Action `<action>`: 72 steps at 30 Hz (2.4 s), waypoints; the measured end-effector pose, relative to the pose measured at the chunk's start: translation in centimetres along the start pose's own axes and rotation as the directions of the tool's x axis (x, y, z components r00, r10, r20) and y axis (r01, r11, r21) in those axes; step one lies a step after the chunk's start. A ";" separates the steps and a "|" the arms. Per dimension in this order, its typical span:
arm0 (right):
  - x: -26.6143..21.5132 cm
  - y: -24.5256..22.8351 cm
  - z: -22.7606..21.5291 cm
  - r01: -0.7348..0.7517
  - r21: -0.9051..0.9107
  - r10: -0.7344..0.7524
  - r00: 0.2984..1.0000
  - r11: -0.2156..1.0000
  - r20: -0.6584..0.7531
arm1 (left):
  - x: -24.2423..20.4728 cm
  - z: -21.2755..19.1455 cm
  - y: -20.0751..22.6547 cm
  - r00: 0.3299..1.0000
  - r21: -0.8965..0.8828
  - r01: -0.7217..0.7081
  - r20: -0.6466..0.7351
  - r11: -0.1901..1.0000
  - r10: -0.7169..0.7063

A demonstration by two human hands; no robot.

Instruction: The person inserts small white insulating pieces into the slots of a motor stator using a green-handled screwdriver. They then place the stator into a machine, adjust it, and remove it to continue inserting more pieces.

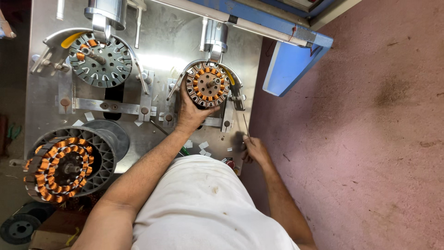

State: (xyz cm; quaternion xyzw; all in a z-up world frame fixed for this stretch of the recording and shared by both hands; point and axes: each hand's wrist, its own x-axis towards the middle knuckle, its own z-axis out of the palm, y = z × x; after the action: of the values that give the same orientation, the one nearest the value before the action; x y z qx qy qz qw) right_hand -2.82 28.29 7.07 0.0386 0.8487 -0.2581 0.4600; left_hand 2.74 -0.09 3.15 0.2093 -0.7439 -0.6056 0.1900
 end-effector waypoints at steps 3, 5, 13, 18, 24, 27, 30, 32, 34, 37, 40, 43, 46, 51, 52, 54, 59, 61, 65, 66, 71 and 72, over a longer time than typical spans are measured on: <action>2.8 -0.3 0.2 -0.049 0.038 0.044 0.993 0.998 0.112 | -0.6 0.2 0.9 0.999 -0.010 0.035 -0.037 0.999 -0.036; 3.9 -1.8 -0.6 -0.016 -0.056 0.025 0.986 0.998 0.165 | -0.4 0.3 1.6 0.998 -0.012 0.013 -0.058 1.000 -0.014; 4.6 -9.8 -5.0 0.424 -0.218 -0.475 0.824 0.879 -0.310 | 0.3 0.9 3.6 0.995 -0.101 0.042 -0.084 0.994 -0.050; 8.3 -17.3 -4.5 0.722 0.224 -0.667 0.691 0.654 -0.280 | 0.8 0.4 3.5 0.996 -0.078 0.040 -0.078 0.996 -0.046; 13.9 -27.2 -4.2 0.276 0.768 -0.593 0.788 0.578 0.163 | 0.9 0.6 3.0 0.989 0.020 -0.046 -0.138 0.999 0.049; 13.9 -28.4 -4.0 0.213 0.720 -0.468 0.867 0.660 0.172 | 0.9 0.6 2.5 0.989 0.064 -0.067 -0.127 0.996 0.075; 13.4 -28.8 -3.8 0.224 0.713 -0.458 0.876 0.665 0.152 | 1.1 0.6 2.2 0.987 0.062 -0.071 -0.139 0.996 0.079; 13.2 -28.8 -3.9 0.199 0.733 -0.470 0.863 0.650 0.183 | 0.9 0.6 2.0 0.990 0.046 -0.058 -0.127 0.997 0.063; 13.3 -28.9 -3.8 0.188 0.760 -0.488 0.852 0.622 0.189 | 1.2 0.5 1.9 0.991 0.052 -0.054 -0.120 0.997 0.060; 13.6 -28.5 -3.7 0.183 0.775 -0.493 0.850 0.605 0.184 | 1.4 0.2 1.7 0.992 0.068 -0.059 -0.106 0.996 0.066; 14.1 -28.4 -3.8 0.196 0.737 -0.478 0.857 0.647 0.193 | 1.5 -0.2 1.8 0.994 0.063 -0.055 -0.086 0.997 0.060; 14.3 -27.8 -3.4 0.248 0.732 -0.475 0.872 0.634 0.117 | 1.3 -0.1 1.8 0.996 0.065 -0.037 -0.073 0.997 0.042; 14.4 -27.9 -3.2 0.282 0.723 -0.478 0.875 0.631 0.075 | 1.5 -0.1 1.7 0.995 0.041 -0.062 -0.070 0.997 0.065; 13.8 -27.8 -3.0 0.301 0.726 -0.511 0.855 0.618 0.081 | 1.5 -0.3 1.8 0.995 0.044 -0.075 -0.065 0.996 0.078; 13.8 -27.8 -3.0 0.305 0.723 -0.515 0.853 0.620 0.082 | 1.6 -0.3 1.8 0.996 0.059 -0.060 -0.060 0.996 0.064; 13.8 -27.7 -2.9 0.310 0.715 -0.519 0.850 0.626 0.086 | 1.6 -0.4 1.8 0.998 0.088 -0.028 -0.049 0.996 0.033; 14.6 -27.5 -2.8 0.327 0.694 -0.521 0.850 0.641 0.080 | 1.7 -0.5 1.5 0.999 0.106 -0.037 -0.032 0.994 0.041; 14.7 -27.5 -3.0 0.319 0.701 -0.523 0.847 0.637 0.089 | 1.8 -0.4 1.5 0.998 0.105 -0.037 -0.036 0.994 0.041; 14.2 -27.8 -2.8 0.336 0.695 -0.529 0.845 0.636 0.076 | 2.0 -0.6 1.6 0.998 0.106 -0.037 -0.037 0.994 0.041; 14.1 -27.8 -2.7 0.355 0.686 -0.541 0.839 0.636 0.068 | 1.9 -0.5 1.6 0.999 0.102 -0.022 -0.033 0.995 0.025; 13.5 -27.8 -2.9 0.324 0.665 -0.487 0.871 0.672 0.067 | 1.3 -0.5 1.1 0.998 0.112 -0.035 -0.043 0.993 0.040; 13.5 -28.2 -3.0 0.321 0.670 -0.487 0.870 0.670 0.070 | 1.6 -0.6 1.0 0.996 0.126 -0.064 -0.052 0.990 0.071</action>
State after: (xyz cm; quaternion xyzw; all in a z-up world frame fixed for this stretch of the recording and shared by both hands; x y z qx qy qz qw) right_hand -21.39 3.07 8.92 -0.0299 0.6332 -0.6294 0.4496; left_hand 1.63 -1.25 4.26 0.2124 -0.7811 -0.5453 0.2177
